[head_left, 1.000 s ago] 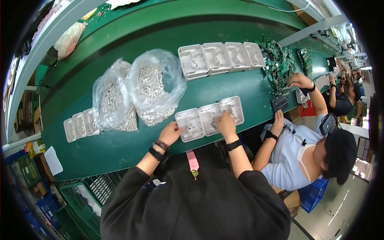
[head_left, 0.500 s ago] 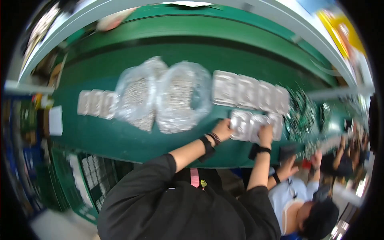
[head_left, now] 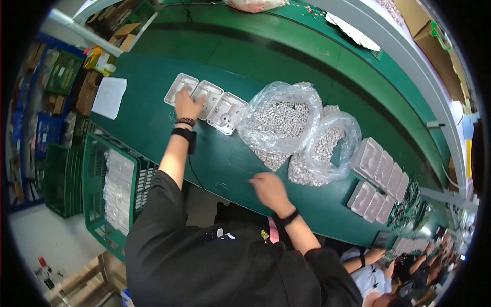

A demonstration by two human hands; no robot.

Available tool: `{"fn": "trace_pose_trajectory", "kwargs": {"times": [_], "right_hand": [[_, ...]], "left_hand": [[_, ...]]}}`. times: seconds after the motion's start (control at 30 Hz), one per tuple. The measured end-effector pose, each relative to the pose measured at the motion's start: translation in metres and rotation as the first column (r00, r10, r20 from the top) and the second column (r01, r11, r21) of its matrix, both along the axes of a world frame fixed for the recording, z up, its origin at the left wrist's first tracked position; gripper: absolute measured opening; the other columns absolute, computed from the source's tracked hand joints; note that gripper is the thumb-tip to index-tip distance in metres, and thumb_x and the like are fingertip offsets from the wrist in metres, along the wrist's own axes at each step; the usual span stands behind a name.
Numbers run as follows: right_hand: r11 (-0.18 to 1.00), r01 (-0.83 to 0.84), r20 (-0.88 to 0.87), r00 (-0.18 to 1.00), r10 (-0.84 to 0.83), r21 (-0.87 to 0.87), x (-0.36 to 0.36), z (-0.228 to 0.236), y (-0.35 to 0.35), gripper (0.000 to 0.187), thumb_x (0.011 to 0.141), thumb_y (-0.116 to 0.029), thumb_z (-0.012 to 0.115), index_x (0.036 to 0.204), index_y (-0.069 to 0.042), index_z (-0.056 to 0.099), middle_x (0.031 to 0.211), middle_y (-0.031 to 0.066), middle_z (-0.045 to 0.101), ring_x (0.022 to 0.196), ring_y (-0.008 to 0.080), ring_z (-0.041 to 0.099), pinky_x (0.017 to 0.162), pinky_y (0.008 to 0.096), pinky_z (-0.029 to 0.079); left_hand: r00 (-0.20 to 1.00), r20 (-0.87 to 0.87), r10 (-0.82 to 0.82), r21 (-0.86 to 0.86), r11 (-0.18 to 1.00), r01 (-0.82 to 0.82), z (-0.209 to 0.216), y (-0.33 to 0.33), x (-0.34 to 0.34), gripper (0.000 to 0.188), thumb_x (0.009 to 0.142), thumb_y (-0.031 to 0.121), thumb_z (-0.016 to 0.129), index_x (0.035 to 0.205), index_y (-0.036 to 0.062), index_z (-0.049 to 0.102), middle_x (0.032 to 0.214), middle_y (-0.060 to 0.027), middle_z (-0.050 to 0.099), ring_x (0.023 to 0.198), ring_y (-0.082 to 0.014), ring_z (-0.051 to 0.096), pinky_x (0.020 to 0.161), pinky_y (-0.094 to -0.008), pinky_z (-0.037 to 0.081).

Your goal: The person picks up small white components from a bag and places them into plastic housings by hand. They then pick up the housings and move them to a different area of the table.

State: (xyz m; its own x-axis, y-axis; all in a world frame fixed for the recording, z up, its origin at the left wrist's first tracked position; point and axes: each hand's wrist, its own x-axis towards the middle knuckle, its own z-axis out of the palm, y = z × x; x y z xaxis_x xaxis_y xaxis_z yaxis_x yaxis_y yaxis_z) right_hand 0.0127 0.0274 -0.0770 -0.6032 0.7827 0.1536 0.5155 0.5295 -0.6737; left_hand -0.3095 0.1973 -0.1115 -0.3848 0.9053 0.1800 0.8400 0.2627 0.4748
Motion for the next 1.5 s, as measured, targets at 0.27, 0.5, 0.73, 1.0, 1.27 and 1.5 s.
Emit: {"fn": "trace_pose_trajectory", "kwargs": {"times": [0.27,0.5,0.73,1.0,1.27,1.5], "right_hand": [[0.957,-0.274,0.128,0.957,0.261,0.097,-0.128,0.016,0.043,0.020,0.072,-0.016,0.058,0.091,-0.009,0.057,0.084,0.0055,0.051,0.083,0.0212,0.052,0.071,0.0319,0.039],[0.991,0.034,0.157,0.988,-0.013,-0.131,-0.065,0.027,-0.002,0.022,0.078,-0.021,0.057,0.097,-0.010,0.056,0.090,0.0058,0.053,0.088,0.0236,0.054,0.073,0.0341,0.041],[0.872,0.255,0.421,0.905,-0.063,-0.419,0.000,0.006,-0.073,0.028,0.078,-0.026,0.058,0.100,-0.010,0.055,0.091,0.0083,0.054,0.089,0.0256,0.054,0.073,0.0370,0.043],[0.971,0.095,0.399,0.917,0.000,-0.218,-0.001,0.004,-0.072,0.031,0.074,-0.026,0.062,0.098,-0.009,0.054,0.091,0.0096,0.052,0.087,0.0270,0.055,0.072,0.0376,0.043],[0.977,0.087,0.308,0.951,-0.023,-0.196,0.064,-0.012,-0.097,0.034,0.069,-0.024,0.065,0.097,-0.008,0.054,0.092,0.0094,0.052,0.088,0.0265,0.054,0.073,0.0381,0.043],[0.950,0.259,0.567,0.815,-0.118,-0.175,0.157,-0.017,-0.119,0.036,0.071,-0.024,0.064,0.102,-0.008,0.054,0.098,0.0099,0.052,0.092,0.0273,0.053,0.075,0.0381,0.044]], "left_hand": [[0.950,-0.245,-0.194,-0.577,0.816,0.017,0.025,0.024,0.042,0.108,0.053,0.057,0.070,0.138,0.0221,0.013,0.140,-0.0205,0.011,0.128,-0.0372,0.016,0.100,-0.0544,0.019],[0.984,-0.104,-0.144,-0.504,0.861,0.072,-0.007,0.023,0.034,0.099,0.052,0.049,0.072,0.135,0.0248,0.023,0.139,-0.0214,0.015,0.127,-0.0382,0.018,0.099,-0.0536,0.021],[0.971,-0.097,-0.218,-0.423,0.892,0.158,-0.010,-0.035,-0.005,0.091,0.050,0.038,0.077,0.127,0.0223,0.032,0.128,-0.0217,0.033,0.117,-0.0382,0.034,0.095,-0.0539,0.029],[0.966,-0.133,-0.223,-0.435,0.889,0.145,-0.008,-0.171,0.078,0.098,0.047,0.034,0.078,0.130,0.0236,0.027,0.131,-0.0203,0.027,0.122,-0.0381,0.026,0.097,-0.0527,0.023],[0.959,-0.060,-0.275,-0.481,0.850,0.214,-0.003,-0.227,0.218,0.099,0.048,0.038,0.076,0.132,0.0200,0.025,0.132,-0.0212,0.024,0.122,-0.0391,0.022,0.097,-0.0530,0.019],[0.925,0.018,-0.380,-0.481,0.807,0.341,-0.004,-0.252,0.319,0.095,0.054,0.046,0.074,0.131,0.0143,0.027,0.131,-0.0237,0.022,0.120,-0.0406,0.023,0.094,-0.0556,0.020]]}}
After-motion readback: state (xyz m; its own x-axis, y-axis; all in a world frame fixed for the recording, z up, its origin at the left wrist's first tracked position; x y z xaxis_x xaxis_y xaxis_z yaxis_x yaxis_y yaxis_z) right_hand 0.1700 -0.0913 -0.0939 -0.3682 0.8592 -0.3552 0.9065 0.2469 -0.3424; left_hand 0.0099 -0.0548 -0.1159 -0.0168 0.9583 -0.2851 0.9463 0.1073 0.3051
